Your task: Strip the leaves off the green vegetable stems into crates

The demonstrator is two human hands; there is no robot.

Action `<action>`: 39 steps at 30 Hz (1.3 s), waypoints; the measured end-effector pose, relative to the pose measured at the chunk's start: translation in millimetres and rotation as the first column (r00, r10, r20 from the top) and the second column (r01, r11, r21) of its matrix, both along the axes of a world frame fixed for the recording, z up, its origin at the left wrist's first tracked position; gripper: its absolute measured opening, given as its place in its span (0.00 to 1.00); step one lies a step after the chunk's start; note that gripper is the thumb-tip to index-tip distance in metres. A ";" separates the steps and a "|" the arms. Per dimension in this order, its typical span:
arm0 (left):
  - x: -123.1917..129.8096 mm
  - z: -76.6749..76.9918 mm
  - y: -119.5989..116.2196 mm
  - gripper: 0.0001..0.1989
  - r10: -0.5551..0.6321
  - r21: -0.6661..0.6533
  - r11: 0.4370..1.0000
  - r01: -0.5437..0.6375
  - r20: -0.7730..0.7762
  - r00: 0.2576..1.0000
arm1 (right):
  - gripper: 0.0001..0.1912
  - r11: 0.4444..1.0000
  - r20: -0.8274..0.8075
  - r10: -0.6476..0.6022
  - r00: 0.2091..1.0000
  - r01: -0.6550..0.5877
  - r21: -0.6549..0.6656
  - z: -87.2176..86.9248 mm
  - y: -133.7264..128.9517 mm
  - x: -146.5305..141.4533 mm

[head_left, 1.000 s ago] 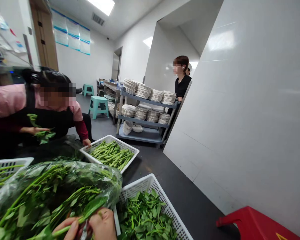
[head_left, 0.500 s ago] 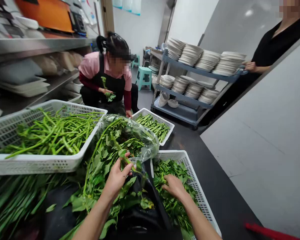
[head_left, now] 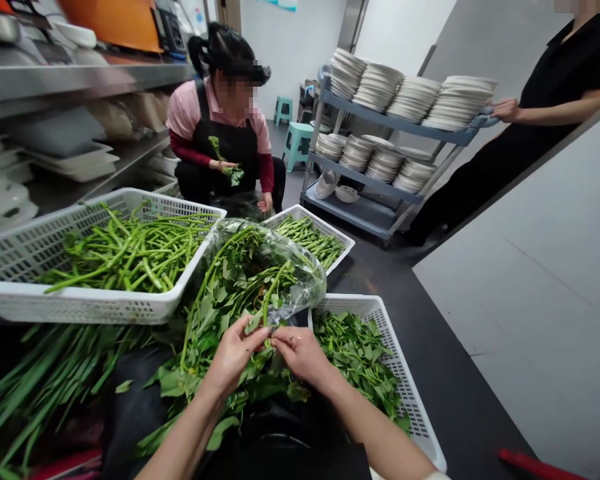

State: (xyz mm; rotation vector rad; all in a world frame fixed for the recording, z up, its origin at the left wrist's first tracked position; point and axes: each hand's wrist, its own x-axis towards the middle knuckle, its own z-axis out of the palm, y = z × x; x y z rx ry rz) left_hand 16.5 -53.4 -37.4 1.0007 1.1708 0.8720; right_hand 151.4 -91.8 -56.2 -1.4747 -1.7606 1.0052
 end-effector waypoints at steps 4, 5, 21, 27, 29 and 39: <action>-7.5 1.9 0.2 0.18 0.006 -0.019 1.000 -0.007 -0.029 1.000 | 0.10 0.990 0.262 -0.045 0.964 0.007 0.144 -1.3 13.9 0.8; -8.7 1.6 -0.5 0.18 -0.018 -0.042 0.999 0.017 -0.029 0.999 | 0.10 0.987 0.257 -0.072 0.964 0.033 0.156 -0.7 18.6 2.4; -31.0 -12.6 -20.9 0.27 0.059 0.299 0.948 0.110 -0.505 0.861 | 0.22 0.879 -0.743 -0.290 0.603 -0.140 -0.456 -21.5 16.5 -57.5; -35.6 -22.1 -25.9 0.22 0.037 0.240 0.968 0.068 -0.409 0.912 | 0.22 0.843 -0.756 -0.459 0.466 -0.039 -0.536 -26.5 23.4 -63.1; -40.8 -28.0 -28.1 0.22 -0.009 0.196 0.977 0.080 -0.339 0.941 | 0.24 0.787 -0.688 -0.572 0.446 0.063 -0.614 -31.1 35.2 -57.2; -122.6 -12.0 -48.5 0.23 0.176 0.112 0.983 -0.147 -0.334 0.926 | 0.22 0.840 -0.585 -0.525 0.619 0.266 -0.473 -30.7 108.9 0.8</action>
